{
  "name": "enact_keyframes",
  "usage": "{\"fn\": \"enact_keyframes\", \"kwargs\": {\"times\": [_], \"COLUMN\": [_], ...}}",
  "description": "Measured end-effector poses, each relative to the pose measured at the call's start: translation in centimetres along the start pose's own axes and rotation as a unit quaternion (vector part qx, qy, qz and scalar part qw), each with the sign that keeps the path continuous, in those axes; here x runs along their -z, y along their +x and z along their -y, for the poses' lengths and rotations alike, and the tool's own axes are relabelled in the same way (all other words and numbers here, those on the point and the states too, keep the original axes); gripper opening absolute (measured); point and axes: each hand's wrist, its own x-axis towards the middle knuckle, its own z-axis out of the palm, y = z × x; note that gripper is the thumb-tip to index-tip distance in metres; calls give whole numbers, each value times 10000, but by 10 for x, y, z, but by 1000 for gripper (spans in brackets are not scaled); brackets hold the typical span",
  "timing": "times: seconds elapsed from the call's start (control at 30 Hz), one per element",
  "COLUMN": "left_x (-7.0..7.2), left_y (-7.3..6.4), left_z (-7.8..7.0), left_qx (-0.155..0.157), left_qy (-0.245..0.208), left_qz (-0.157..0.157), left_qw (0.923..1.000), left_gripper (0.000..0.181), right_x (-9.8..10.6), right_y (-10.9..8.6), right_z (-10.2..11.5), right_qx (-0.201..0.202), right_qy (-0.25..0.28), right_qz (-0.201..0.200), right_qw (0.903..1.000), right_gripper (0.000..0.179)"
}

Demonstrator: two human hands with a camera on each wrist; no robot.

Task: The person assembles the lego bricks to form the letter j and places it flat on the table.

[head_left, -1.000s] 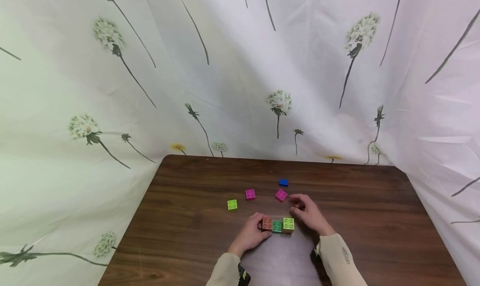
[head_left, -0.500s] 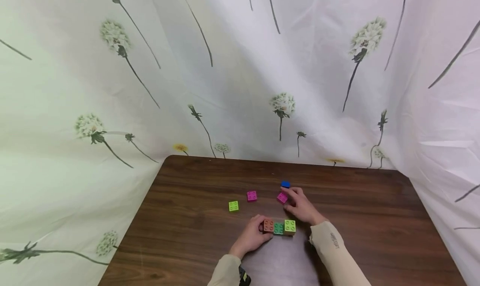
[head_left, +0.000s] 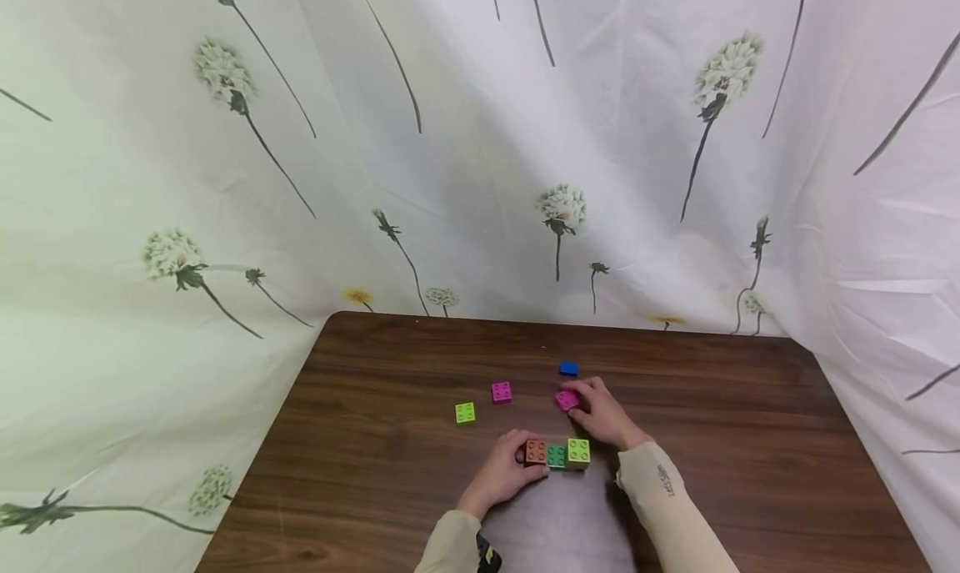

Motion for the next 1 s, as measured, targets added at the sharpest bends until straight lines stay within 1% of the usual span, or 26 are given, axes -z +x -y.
{"fn": "enact_keyframes", "kwargs": {"times": [0.1, 0.27, 0.47, 0.73, 1.0], "left_x": [0, 0, -1, 0, -1], "left_y": [0, 0, 0, 0, -1], "left_z": [0, 0, 0, -2, -4], "left_qx": [-10, 39, 24, 117, 186], "left_qy": [-24, 8, 150, 72, 163], "left_qz": [-19, -45, -93, -70, -66], "left_qw": [10000, 10000, 9998, 9999, 9997], "left_gripper": [39, 38, 39, 38, 38], "right_x": [1, -1, -1, -1, 0], "right_y": [-1, 0, -2, -2, -3], "right_z": [1, -5, -11, -15, -18], "right_qx": [-95, -148, -154, -225, -345], "right_qy": [63, 184, 236, 415, 669], "right_qz": [-51, -92, -170, -219, -190], "right_qw": [9999, 9997, 9995, 9986, 9970], "right_gripper": [38, 35, 32, 32, 32]}}
